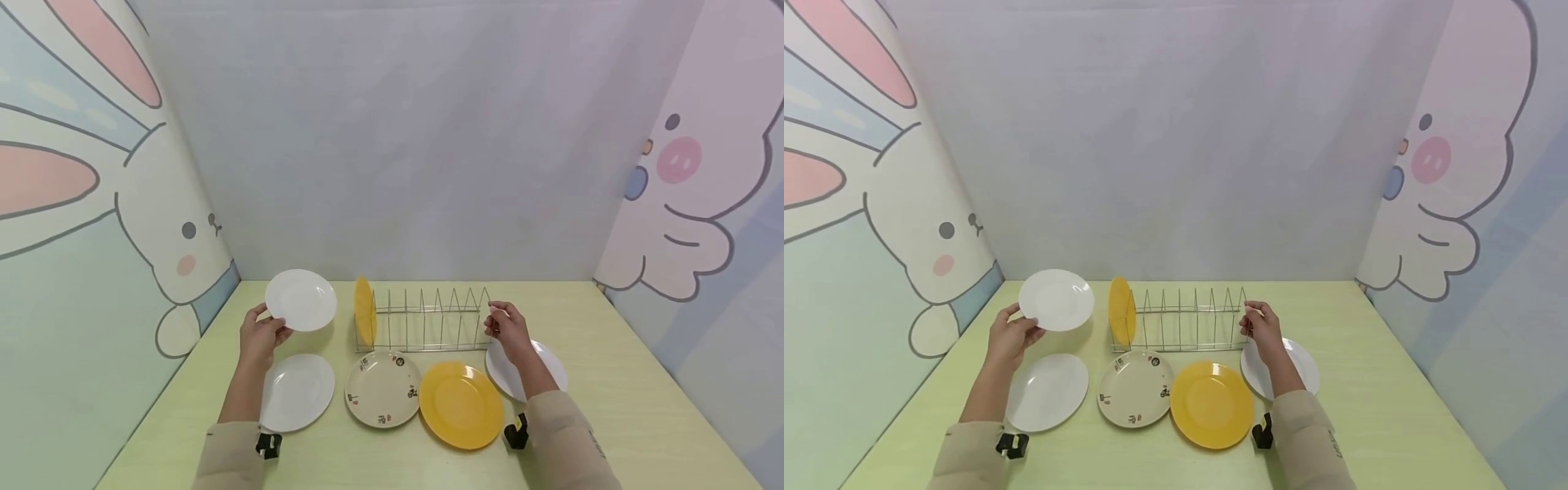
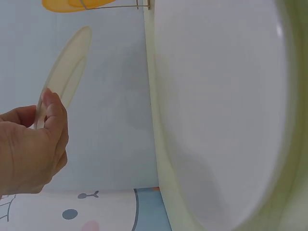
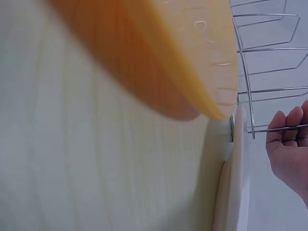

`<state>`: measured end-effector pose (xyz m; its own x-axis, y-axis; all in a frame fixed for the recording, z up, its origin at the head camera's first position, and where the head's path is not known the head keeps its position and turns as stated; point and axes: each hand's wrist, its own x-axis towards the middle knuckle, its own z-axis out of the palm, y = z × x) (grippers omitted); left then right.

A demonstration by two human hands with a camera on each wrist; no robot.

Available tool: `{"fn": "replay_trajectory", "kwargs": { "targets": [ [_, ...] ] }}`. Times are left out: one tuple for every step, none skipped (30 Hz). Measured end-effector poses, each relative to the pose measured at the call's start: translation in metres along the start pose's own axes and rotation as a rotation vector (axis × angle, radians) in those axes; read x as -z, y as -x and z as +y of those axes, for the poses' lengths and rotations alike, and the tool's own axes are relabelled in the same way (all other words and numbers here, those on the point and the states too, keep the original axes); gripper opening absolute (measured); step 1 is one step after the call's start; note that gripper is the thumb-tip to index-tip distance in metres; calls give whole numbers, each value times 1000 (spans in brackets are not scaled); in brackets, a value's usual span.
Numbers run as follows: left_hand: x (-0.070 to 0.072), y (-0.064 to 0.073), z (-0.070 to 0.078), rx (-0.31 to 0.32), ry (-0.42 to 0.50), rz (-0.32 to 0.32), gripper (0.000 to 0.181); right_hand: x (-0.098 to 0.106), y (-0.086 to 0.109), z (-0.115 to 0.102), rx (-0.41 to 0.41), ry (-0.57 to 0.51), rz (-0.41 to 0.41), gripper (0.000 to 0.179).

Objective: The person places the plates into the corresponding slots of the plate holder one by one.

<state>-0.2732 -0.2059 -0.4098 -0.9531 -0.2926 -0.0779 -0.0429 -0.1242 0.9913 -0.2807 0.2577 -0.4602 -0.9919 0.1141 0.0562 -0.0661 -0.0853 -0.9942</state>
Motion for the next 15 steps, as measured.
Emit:
{"fn": "replay_trajectory", "kwargs": {
  "targets": [
    [-1,2,1,-5,0,4,58,0,0,1,4,7,0,24],
    [-2,3,2,-12,-1,9,58,0,-1,3,9,10,-2,24],
    [-4,4,3,-18,-2,14,57,1,-3,5,14,12,-2,24],
    [-5,5,4,-28,-4,18,57,2,-5,8,17,14,0,24],
    [-7,5,5,-39,-7,22,56,2,-5,8,16,13,-4,24],
    [-8,6,6,-49,-10,23,55,2,-5,7,15,11,-7,24],
    [-10,7,7,-62,-11,21,55,2,-5,7,14,10,-11,24],
    [-11,8,9,-75,-13,19,54,3,-5,7,14,7,-14,24],
    [-13,8,10,-86,-13,18,54,3,-6,7,14,8,-18,25],
    [-14,10,12,-99,-14,16,54,3,-6,7,12,9,-19,25],
    [-16,11,14,-107,-12,15,54,3,-7,7,12,12,-20,26],
    [-18,12,15,-114,-10,15,55,3,-7,7,11,14,-17,26],
    [-19,13,17,-122,-6,14,55,3,-7,7,9,18,-16,26],
    [-21,15,19,-127,1,15,55,3,-7,7,7,22,-15,27],
    [-22,16,20,-132,11,15,55,3,-7,7,5,27,-14,28]
  ]
}}
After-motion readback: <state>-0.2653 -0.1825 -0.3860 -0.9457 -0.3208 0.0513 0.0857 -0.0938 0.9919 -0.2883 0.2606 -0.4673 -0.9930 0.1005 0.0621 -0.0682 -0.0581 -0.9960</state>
